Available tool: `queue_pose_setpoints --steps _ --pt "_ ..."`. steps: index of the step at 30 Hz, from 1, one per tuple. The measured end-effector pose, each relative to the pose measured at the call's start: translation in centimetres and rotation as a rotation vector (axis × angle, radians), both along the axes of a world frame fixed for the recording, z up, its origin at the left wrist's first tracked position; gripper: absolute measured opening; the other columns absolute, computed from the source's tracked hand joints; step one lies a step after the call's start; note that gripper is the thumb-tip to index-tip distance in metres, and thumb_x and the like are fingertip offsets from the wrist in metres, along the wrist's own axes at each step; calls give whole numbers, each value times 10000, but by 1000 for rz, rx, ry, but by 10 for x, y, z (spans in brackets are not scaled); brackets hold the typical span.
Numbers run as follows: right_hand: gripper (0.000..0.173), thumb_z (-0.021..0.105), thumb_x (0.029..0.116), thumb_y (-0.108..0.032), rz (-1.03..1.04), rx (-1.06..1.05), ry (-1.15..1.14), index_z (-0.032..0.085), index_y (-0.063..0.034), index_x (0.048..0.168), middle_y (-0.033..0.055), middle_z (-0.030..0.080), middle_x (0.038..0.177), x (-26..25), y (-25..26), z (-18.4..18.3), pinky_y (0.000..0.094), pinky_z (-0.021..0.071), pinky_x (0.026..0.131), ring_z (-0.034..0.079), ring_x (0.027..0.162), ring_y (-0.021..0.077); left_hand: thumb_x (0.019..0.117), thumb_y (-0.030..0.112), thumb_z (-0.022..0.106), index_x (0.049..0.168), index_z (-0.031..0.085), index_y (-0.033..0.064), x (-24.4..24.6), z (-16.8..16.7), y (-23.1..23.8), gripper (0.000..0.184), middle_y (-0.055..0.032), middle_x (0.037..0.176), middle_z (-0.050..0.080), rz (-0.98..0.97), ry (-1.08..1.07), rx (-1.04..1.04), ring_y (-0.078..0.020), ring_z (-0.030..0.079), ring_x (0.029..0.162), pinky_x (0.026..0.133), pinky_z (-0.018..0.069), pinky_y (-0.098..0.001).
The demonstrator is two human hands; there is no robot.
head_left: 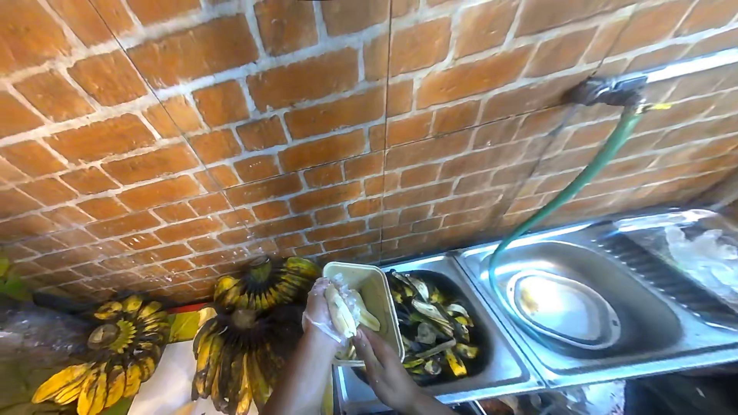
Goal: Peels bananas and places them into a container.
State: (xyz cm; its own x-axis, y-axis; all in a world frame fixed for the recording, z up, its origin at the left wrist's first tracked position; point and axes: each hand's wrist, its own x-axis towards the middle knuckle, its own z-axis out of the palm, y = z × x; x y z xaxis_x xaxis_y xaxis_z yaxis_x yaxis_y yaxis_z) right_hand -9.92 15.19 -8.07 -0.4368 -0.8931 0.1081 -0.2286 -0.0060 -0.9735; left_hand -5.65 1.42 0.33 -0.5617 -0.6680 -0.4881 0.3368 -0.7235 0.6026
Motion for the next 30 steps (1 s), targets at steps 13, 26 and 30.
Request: queue_pose_setpoints --steps 13,26,30 --pt "427 330 1105 -369 -35 202 20 632 -69 1131 61 627 845 -2 -6 1 389 557 757 637 766 163 1097 358 357 982 555 105 -3 -7 8 341 -69 684 559 57 -66 -12 -190 568 537 490 520 -338" --pt "390 564 972 -113 41 328 97 596 23 1336 195 662 1273 -13 -15 6 422 480 1092 629 1222 248 1125 367 321 1004 558 77 -9 -38 2 393 -69 710 557 49 -131 -107 -174 555 556 511 510 -310" --pt "382 583 966 -161 33 354 85 619 23 1299 201 670 1241 -24 -17 -10 467 494 1067 639 1192 272 1110 471 310 1274 579 87 -6 -53 3 497 -124 1015 697 21 -139 -77 -235 679 841 732 576 -398"
